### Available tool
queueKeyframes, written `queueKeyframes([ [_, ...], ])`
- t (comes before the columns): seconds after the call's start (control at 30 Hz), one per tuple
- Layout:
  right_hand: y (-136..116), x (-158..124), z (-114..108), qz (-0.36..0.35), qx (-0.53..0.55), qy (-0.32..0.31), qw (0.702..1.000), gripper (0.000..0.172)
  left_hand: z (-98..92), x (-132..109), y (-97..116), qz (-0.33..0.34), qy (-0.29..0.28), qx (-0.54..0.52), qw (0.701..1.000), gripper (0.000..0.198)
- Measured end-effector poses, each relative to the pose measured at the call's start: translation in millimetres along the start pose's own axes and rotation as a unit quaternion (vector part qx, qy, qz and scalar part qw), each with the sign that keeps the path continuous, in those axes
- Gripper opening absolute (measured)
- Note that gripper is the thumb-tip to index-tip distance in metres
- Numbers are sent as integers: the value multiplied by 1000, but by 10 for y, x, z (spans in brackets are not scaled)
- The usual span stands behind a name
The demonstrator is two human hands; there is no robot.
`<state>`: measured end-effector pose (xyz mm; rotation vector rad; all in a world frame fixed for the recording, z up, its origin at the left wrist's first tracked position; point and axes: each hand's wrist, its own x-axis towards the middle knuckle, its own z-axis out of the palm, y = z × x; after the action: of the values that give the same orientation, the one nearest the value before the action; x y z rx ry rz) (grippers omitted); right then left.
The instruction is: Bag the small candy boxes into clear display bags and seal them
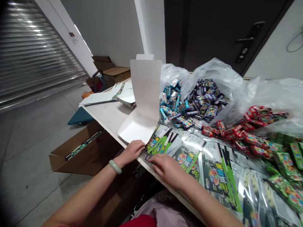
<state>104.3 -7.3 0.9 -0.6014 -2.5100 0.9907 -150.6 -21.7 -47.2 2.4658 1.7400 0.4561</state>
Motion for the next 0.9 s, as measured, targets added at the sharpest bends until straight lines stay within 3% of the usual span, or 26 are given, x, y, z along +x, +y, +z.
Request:
queueKeyframes([
  [0.17, 287, 130, -227, 72, -139, -6, 988, 27, -141, 11, -102, -32, 47, -41, 998, 23],
  [0.37, 707, 1027, -117, 105, -220, -48, 969, 27, -249, -27, -275, -68, 117, -34, 990, 23],
  [0.5, 806, 1402, 30, 80, -248, -83, 962, 37, -244, -31, -292, -56, 109, -18, 992, 22],
  [0.63, 860, 1244, -15, 52, -267, -125, 954, 35, -180, -52, -211, -29, 57, -19, 998, 22],
  [0.9, 853, 361, -441, 13, -272, -142, 952, 31, 39, -73, 164, -6, 1, -44, 999, 25],
])
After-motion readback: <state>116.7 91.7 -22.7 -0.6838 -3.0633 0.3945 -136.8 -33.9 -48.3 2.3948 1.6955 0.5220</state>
